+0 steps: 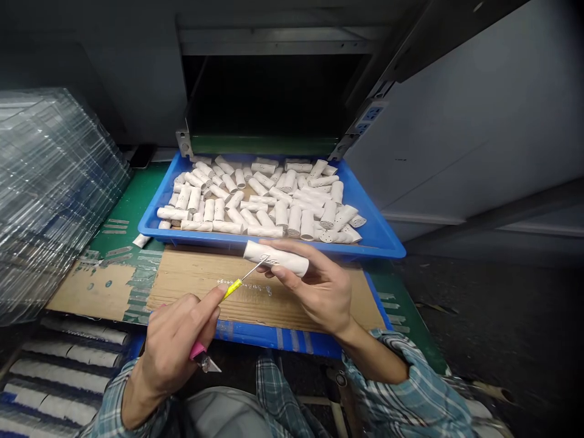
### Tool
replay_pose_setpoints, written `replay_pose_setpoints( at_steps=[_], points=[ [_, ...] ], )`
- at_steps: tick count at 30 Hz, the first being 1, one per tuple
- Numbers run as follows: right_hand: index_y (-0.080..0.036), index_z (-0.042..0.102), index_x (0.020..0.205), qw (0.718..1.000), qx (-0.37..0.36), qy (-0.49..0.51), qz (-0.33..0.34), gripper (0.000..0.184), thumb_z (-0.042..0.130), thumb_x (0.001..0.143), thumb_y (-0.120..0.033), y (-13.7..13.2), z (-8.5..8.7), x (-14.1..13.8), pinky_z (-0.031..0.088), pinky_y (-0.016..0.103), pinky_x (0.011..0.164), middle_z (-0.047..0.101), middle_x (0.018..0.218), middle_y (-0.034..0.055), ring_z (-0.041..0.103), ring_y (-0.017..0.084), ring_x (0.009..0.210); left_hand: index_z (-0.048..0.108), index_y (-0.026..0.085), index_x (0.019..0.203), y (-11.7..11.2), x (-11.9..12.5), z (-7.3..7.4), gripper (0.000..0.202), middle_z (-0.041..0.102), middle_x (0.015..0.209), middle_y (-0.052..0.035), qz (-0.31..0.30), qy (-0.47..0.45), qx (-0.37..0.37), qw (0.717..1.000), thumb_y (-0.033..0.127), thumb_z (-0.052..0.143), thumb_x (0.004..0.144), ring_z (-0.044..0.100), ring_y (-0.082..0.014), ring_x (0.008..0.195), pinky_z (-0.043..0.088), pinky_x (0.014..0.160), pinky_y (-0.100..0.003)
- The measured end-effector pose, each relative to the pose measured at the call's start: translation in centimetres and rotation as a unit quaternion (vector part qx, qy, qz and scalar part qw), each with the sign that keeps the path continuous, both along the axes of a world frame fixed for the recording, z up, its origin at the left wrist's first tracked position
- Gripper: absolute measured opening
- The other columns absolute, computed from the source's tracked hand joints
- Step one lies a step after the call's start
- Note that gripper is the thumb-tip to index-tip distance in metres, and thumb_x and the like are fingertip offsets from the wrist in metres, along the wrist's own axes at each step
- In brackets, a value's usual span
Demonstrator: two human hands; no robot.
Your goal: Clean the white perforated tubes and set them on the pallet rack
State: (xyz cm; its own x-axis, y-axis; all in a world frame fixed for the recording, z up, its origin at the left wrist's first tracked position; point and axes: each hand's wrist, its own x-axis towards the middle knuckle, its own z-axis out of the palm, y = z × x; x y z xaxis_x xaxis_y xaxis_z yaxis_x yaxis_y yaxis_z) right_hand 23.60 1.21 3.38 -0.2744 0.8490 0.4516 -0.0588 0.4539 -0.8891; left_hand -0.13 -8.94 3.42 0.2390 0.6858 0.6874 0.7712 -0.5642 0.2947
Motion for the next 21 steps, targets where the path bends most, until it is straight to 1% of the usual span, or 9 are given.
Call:
replay_pose_setpoints(
  at_steps=[4, 7, 8, 10, 12, 14, 17, 21],
  points=[
    [-0.029, 0.074, 0.131, 0.999, 0.019, -0.023, -0.011, 0.035, 0.08, 0.097, -0.021, 0.2, -0.4, 0.1, 0.072, 0.033, 0.085, 0.08, 0.131, 0.0041, 0.084, 0.022, 0.095, 0.062, 0.008, 0.143, 0.0, -0.1, 0.4, 0.039, 0.059, 0.074, 0.0003, -0.012, 0.015, -0.008, 1.0, 0.004, 0.06, 0.104, 0.05, -0.0116, 0.061, 0.035, 0.058, -0.029],
    [-0.029, 0.075, 0.13, 0.998, 0.041, -0.045, -0.028, 0.036, 0.08, 0.096, -0.019, 0.3, -0.4, 0.1, 0.071, 0.031, 0.085, 0.081, 0.13, 0.0027, 0.084, 0.021, 0.099, 0.063, 0.007, 0.142, -0.1, -0.2, 0.9, 0.037, 0.053, 0.073, 0.0015, -0.021, 0.023, -0.017, 0.999, 0.004, 0.059, 0.105, 0.047, -0.0118, 0.061, 0.033, 0.057, -0.029],
    [-0.029, 0.075, 0.13, 0.997, 0.05, -0.053, -0.033, 0.036, 0.08, 0.096, -0.017, 0.4, -0.3, 0.1, 0.071, 0.031, 0.087, 0.081, 0.129, 0.0023, 0.083, 0.021, 0.102, 0.063, 0.007, 0.141, -0.1, -0.3, 1.0, 0.037, 0.051, 0.073, 0.0018, -0.021, 0.025, -0.019, 0.999, 0.003, 0.059, 0.104, 0.046, -0.0118, 0.062, 0.032, 0.057, -0.029],
    [-0.029, 0.075, 0.131, 0.994, 0.077, -0.068, -0.043, 0.038, 0.08, 0.095, -0.014, 0.4, -0.2, 0.0, 0.069, 0.032, 0.096, 0.081, 0.13, 0.002, 0.082, 0.021, 0.109, 0.063, 0.007, 0.142, -0.4, -0.4, 1.3, 0.039, 0.049, 0.073, 0.0019, -0.018, 0.033, -0.025, 0.999, 0.002, 0.058, 0.104, 0.046, -0.0122, 0.063, 0.032, 0.057, -0.029],
    [-0.028, 0.074, 0.132, 0.988, 0.118, -0.083, -0.055, 0.042, 0.081, 0.094, -0.011, 0.5, -0.2, -0.1, 0.065, 0.035, 0.107, 0.08, 0.132, 0.0024, 0.079, 0.022, 0.118, 0.061, 0.007, 0.145, -0.7, -0.5, 1.6, 0.04, 0.049, 0.074, 0.0014, -0.008, 0.054, -0.029, 0.998, 0.004, 0.056, 0.106, 0.045, -0.0131, 0.064, 0.031, 0.058, -0.03],
    [-0.027, 0.073, 0.135, 0.98, 0.163, -0.096, -0.067, 0.046, 0.08, 0.093, -0.008, 0.6, -0.3, -0.3, 0.063, 0.037, 0.112, 0.079, 0.133, 0.0033, 0.078, 0.022, 0.12, 0.06, 0.006, 0.147, -0.9, -0.4, 1.9, 0.04, 0.051, 0.076, 0.0001, 0.0, 0.087, -0.033, 0.996, 0.007, 0.051, 0.109, 0.046, -0.0143, 0.066, 0.031, 0.06, -0.031],
    [-0.025, 0.072, 0.138, 0.967, 0.21, -0.117, -0.083, 0.048, 0.079, 0.094, -0.006, 0.7, -0.5, -0.3, 0.064, 0.038, 0.111, 0.079, 0.133, 0.005, 0.078, 0.022, 0.12, 0.059, 0.003, 0.147, -0.9, -0.1, 2.5, 0.04, 0.055, 0.079, -0.0022, 0.003, 0.127, -0.028, 0.991, 0.012, 0.044, 0.112, 0.049, -0.016, 0.069, 0.033, 0.062, -0.032],
    [-0.023, 0.072, 0.138, 0.955, 0.241, -0.143, -0.101, 0.048, 0.079, 0.094, -0.007, 0.9, -0.7, -0.2, 0.066, 0.04, 0.108, 0.079, 0.132, 0.0073, 0.079, 0.024, 0.119, 0.058, 0.0, 0.145, -0.6, 0.3, 3.3, 0.039, 0.058, 0.079, -0.0031, 0.001, 0.149, -0.016, 0.989, 0.015, 0.04, 0.113, 0.052, -0.0167, 0.068, 0.036, 0.062, -0.032]
  ],
)
